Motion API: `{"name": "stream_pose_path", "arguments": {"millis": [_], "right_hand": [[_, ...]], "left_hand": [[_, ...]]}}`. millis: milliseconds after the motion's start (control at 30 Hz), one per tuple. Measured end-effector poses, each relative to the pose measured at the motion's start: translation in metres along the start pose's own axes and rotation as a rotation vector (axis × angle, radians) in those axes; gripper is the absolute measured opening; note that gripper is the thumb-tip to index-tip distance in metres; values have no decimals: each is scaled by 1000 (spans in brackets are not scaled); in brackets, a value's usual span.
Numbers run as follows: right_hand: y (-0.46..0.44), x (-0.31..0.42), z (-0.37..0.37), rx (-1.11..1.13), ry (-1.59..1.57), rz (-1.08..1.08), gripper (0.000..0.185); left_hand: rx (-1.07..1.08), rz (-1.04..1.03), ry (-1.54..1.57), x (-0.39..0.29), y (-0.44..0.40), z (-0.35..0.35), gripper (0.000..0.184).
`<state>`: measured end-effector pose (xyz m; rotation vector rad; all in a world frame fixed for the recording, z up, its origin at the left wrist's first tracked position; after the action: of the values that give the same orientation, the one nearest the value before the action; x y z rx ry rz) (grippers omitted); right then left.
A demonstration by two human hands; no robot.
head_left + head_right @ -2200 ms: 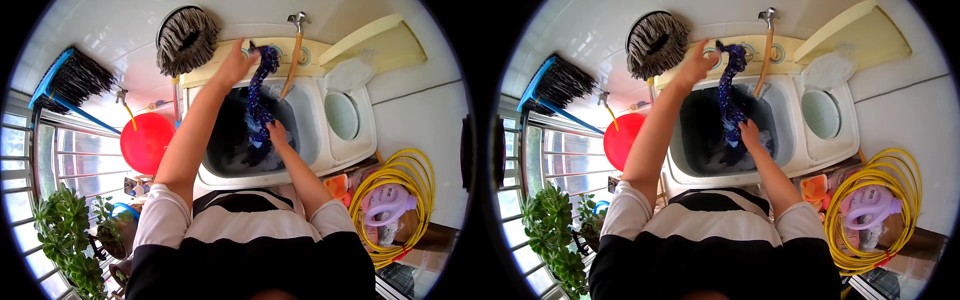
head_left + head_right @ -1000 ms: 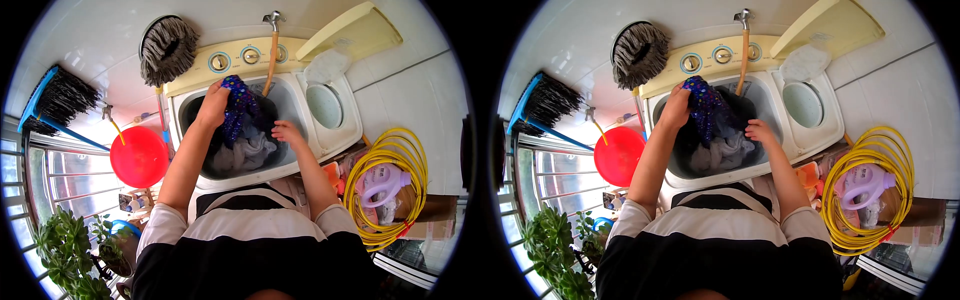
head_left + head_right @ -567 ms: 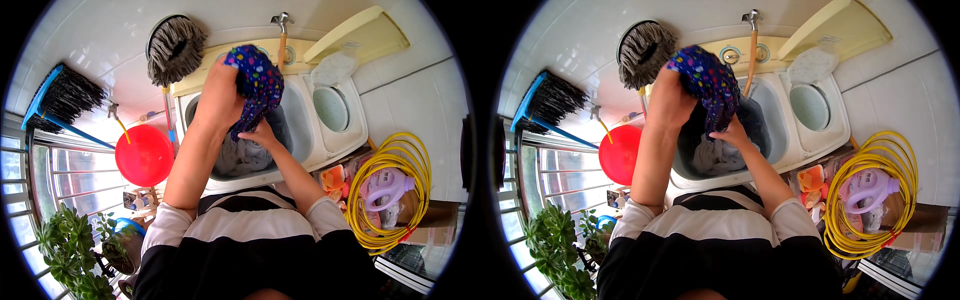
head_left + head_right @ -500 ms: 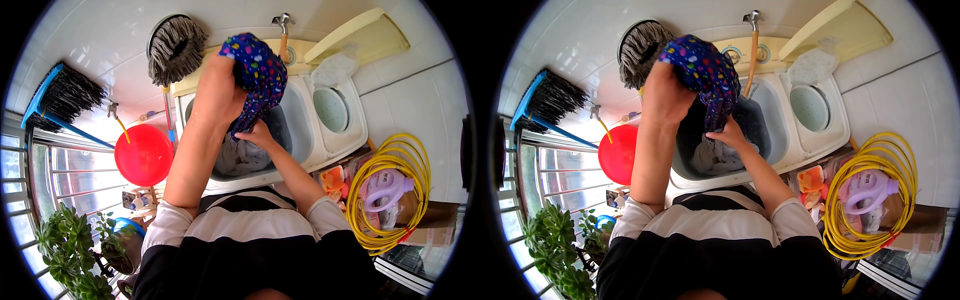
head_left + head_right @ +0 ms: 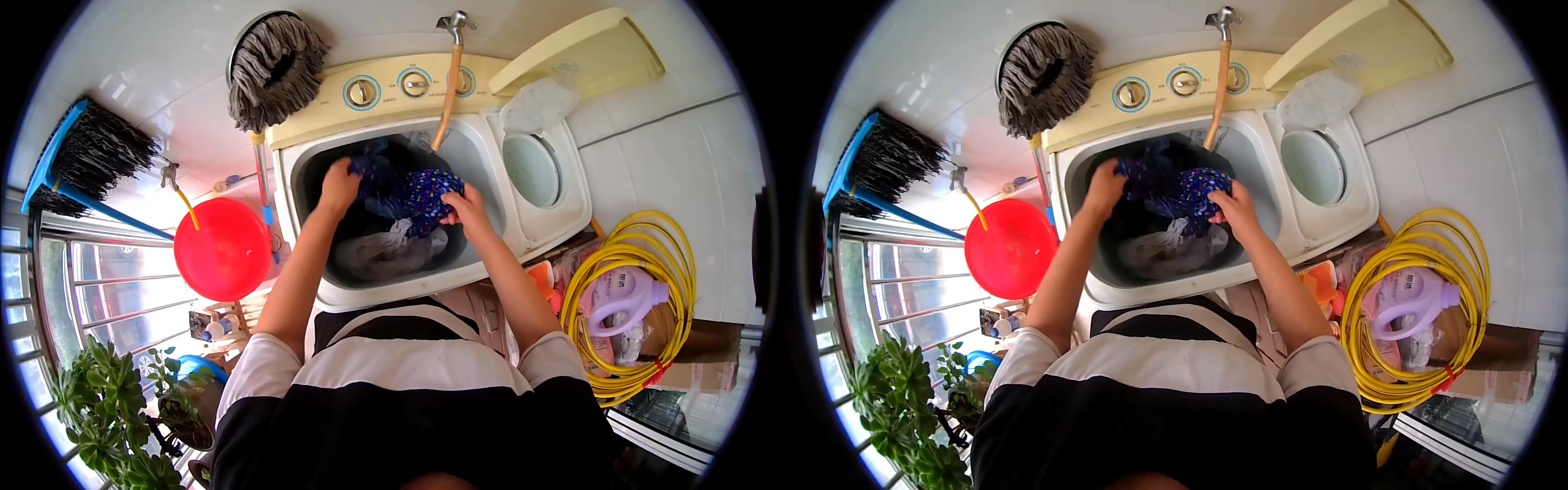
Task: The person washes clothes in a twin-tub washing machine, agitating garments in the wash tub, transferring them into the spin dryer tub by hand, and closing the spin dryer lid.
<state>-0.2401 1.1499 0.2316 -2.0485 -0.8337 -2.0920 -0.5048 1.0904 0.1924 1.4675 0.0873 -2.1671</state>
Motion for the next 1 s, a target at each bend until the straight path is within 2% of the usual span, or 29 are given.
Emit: {"name": "stream_pose_path", "arguments": {"millis": [67, 100, 167, 200, 267, 300, 367, 400, 467, 500, 533, 567, 600, 700, 767, 933, 1000], "right_hand": [[3, 14, -6, -4, 9, 1, 19], [8, 27, -12, 36, -6, 24, 19], [14, 48, -15, 83, -9, 67, 21], [19, 58, -14, 76, -5, 54, 21], [26, 87, -17, 55, -25, 84, 19], [34, 102, -23, 71, -65, 91, 19], [38, 123, -22, 74, -100, 113, 20], [39, 130, -20, 74, -140, 137, 21], [42, 151, -13, 38, -198, 210, 19], [44, 164, -12, 24, -227, 241, 20], [48, 178, -10, 8, -255, 271, 21], [56, 197, -9, 93, -270, 307, 24], [63, 214, -15, -37, -236, 350, 18], [65, 239, 5, -14, -221, 438, 20], [63, 252, 26, -61, -185, 507, 20], [66, 274, 85, -245, -102, 690, 18], [69, 280, 106, -214, -72, 728, 17]], "left_hand": [[-59, -5, -245, 56, 8, -33, 24], [-51, -1, -241, 60, 24, -41, 24], [-255, 153, -634, 69, 53, -51, 32], [-241, 159, -631, 64, 58, -51, 32], [148, 272, -603, 52, 60, -58, 46], [151, 272, -600, 52, 54, -63, 46], [835, 89, -520, 54, 60, -113, 60], [833, 89, -518, 58, 66, -125, 60], [534, -119, -423, 45, 77, -138, 66], [535, -128, -421, 40, 79, -145, 66], [426, -122, -372, 34, 79, -146, 66], [318, -116, -322, 29, 78, -145, 66], [319, -126, -319, 20, 79, -144, 66], [352, -86, -400, 0, 74, -142, 67], [425, -72, -475, 12, 62, -148, 58], [572, -113, -424, 25, 59, -144, 48], [608, -97, -427, 44, 59, -145, 45]]}}
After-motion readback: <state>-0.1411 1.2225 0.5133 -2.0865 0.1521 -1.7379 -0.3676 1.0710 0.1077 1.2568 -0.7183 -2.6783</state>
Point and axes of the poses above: each hand's wrist, its own y-axis away from the middle knuckle, its own z-axis out of the back of the hand, x = y × z, the point moved 5 cm from there along -y, towards the middle knuckle, and after that the axes turned 5 degrees about z, right-handed, at the moved point
